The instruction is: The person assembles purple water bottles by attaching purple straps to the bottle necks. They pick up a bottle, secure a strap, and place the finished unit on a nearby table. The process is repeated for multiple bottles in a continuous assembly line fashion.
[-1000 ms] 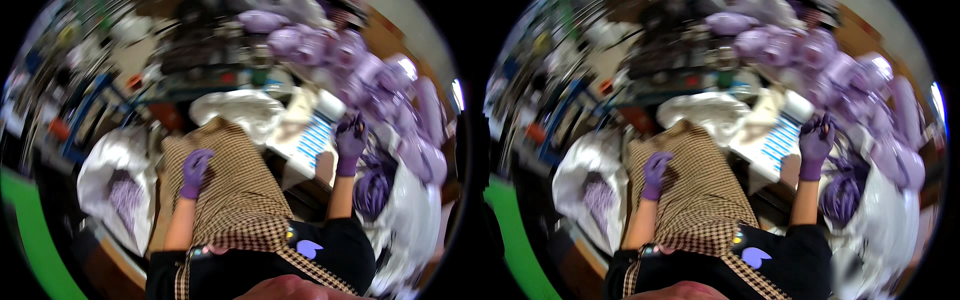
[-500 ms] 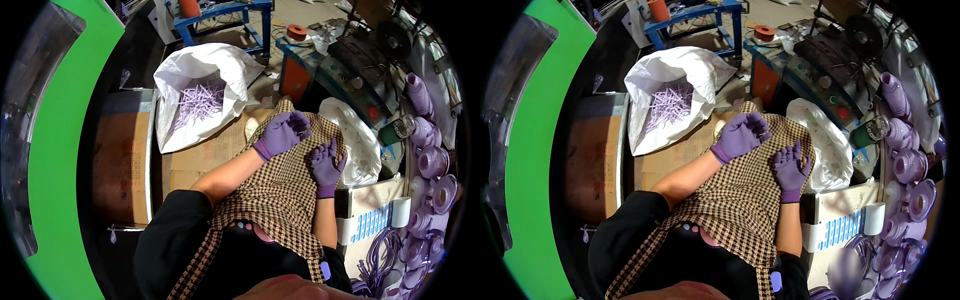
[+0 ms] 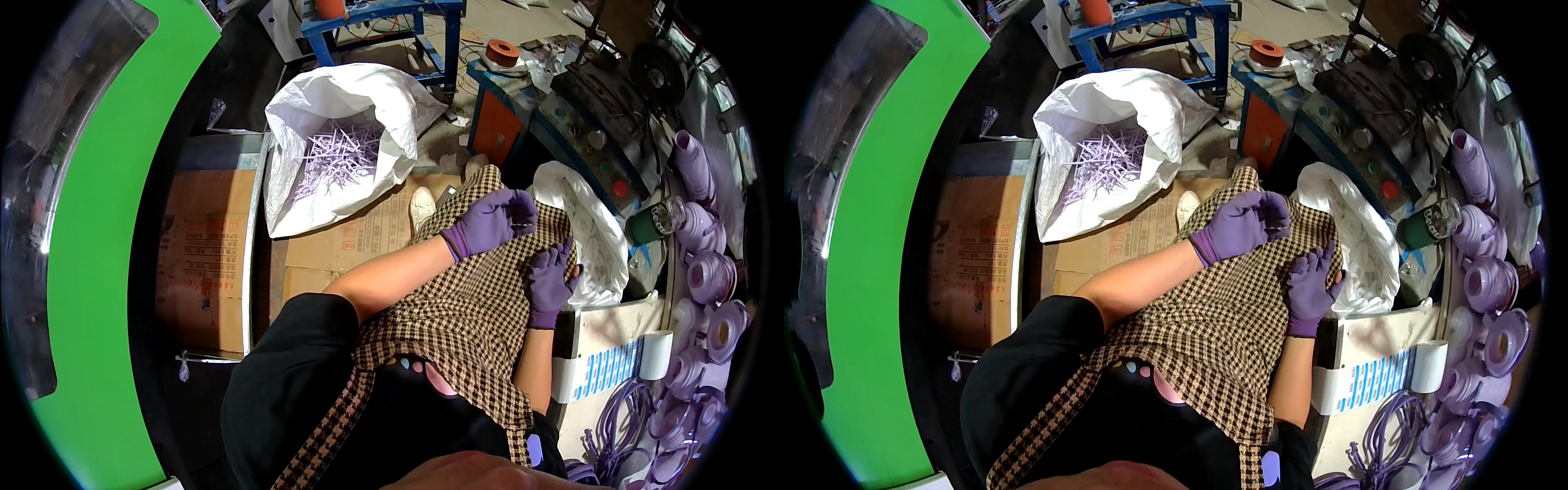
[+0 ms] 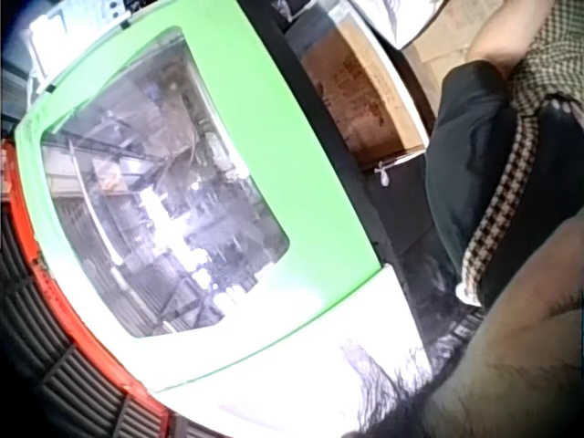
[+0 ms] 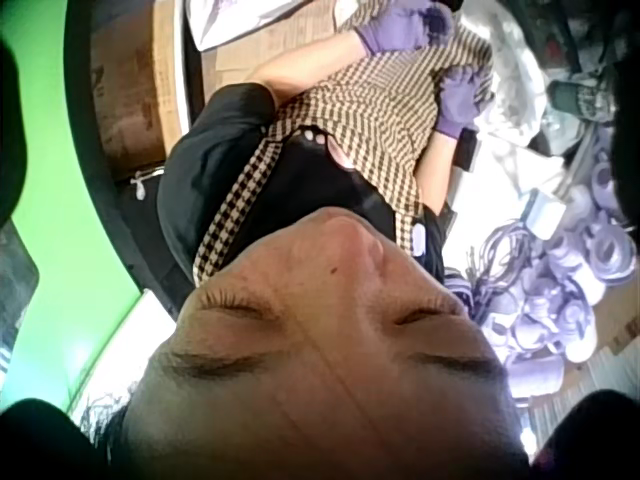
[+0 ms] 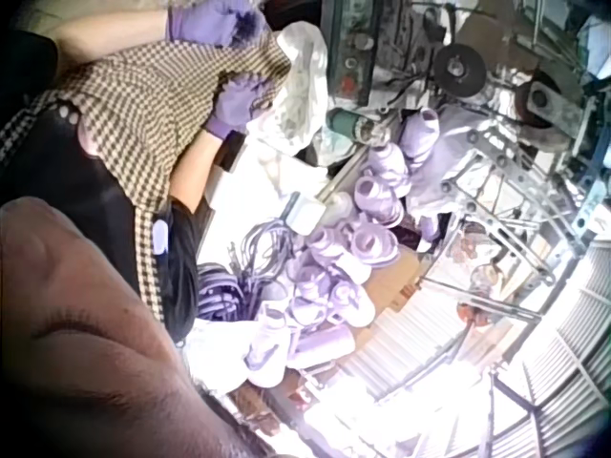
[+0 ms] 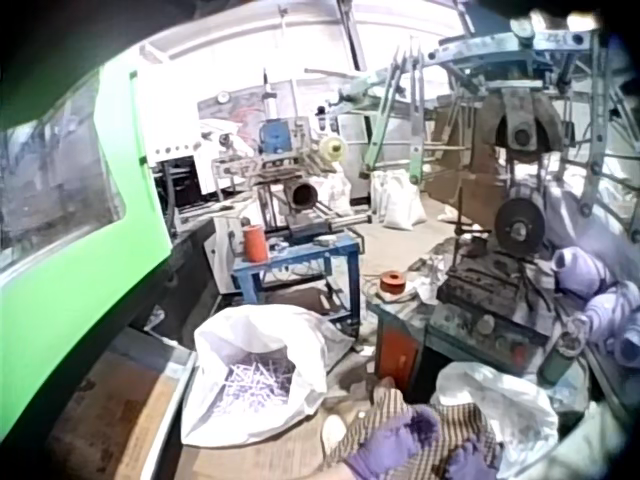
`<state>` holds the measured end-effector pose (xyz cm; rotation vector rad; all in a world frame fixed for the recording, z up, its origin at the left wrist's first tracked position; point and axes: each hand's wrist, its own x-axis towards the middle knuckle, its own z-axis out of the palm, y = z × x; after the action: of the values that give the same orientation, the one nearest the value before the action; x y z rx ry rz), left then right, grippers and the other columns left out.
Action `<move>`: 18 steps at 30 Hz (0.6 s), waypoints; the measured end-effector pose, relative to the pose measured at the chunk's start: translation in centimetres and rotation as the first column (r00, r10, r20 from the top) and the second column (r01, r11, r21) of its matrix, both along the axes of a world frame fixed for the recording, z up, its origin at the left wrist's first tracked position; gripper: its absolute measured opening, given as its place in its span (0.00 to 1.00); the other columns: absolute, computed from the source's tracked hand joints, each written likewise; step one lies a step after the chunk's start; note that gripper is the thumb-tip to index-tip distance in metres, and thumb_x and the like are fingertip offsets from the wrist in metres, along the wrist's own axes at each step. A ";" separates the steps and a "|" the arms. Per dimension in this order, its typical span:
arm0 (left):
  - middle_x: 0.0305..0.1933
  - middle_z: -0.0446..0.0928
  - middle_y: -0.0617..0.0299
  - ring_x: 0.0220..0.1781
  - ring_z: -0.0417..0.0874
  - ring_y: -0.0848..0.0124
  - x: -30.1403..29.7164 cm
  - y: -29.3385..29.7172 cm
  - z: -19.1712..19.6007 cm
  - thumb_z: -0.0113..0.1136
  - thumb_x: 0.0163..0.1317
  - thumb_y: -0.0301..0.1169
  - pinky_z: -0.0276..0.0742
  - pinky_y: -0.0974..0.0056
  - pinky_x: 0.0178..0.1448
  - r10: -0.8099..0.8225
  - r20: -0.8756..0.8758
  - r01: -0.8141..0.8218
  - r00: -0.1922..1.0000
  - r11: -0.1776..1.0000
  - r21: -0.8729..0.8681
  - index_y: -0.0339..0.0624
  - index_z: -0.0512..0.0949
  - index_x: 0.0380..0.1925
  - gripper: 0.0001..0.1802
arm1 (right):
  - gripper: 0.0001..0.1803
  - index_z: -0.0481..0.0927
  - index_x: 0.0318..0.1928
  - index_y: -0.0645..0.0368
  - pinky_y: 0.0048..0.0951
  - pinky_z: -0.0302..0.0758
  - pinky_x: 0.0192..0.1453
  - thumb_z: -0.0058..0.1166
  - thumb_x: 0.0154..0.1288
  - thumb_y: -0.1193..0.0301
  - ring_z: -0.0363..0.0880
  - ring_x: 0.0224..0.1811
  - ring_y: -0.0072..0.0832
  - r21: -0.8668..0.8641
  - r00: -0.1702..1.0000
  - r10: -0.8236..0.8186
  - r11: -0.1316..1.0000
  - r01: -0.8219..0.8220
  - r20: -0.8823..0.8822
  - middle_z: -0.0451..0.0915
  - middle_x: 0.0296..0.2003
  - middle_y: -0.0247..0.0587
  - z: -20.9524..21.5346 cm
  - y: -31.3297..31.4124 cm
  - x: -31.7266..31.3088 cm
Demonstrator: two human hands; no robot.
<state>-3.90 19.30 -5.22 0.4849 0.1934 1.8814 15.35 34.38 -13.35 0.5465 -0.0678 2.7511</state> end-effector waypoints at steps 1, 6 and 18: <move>0.53 0.83 0.56 0.57 0.83 0.62 0.0 0.2 -0.2 0.50 0.75 0.44 0.75 0.51 0.68 -0.001 -0.028 0.001 1.000 1.000 0.008 0.38 0.80 0.52 0.21 | 0.37 0.51 0.81 0.40 0.54 0.59 0.75 0.43 0.77 0.50 0.63 0.75 0.47 0.006 1.000 0.009 1.000 -0.009 -0.009 0.64 0.74 0.50 0.0 0.0 0.0; 0.56 0.80 0.54 0.57 0.82 0.65 2.5 0.4 0.3 0.47 0.78 0.40 0.75 0.58 0.67 -0.076 -0.382 0.052 0.921 0.996 -0.073 0.32 0.76 0.56 0.21 | 0.37 0.49 0.81 0.39 0.55 0.58 0.76 0.43 0.77 0.50 0.61 0.77 0.44 0.022 1.000 0.010 1.000 -0.010 0.016 0.63 0.75 0.51 -0.1 0.2 0.1; 0.48 0.83 0.63 0.50 0.80 0.75 4.6 1.8 0.0 0.60 0.72 0.38 0.73 0.67 0.60 -0.234 -0.766 -0.022 0.599 0.951 -0.307 0.38 0.82 0.50 0.16 | 0.37 0.50 0.81 0.43 0.53 0.53 0.80 0.41 0.77 0.50 0.64 0.75 0.44 -0.130 0.997 0.032 0.991 -0.022 0.070 0.64 0.74 0.53 -0.1 -0.1 0.0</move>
<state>0.66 21.13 -5.26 1.0953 1.0087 1.3525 15.39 34.26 -13.49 0.4173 0.1003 2.7767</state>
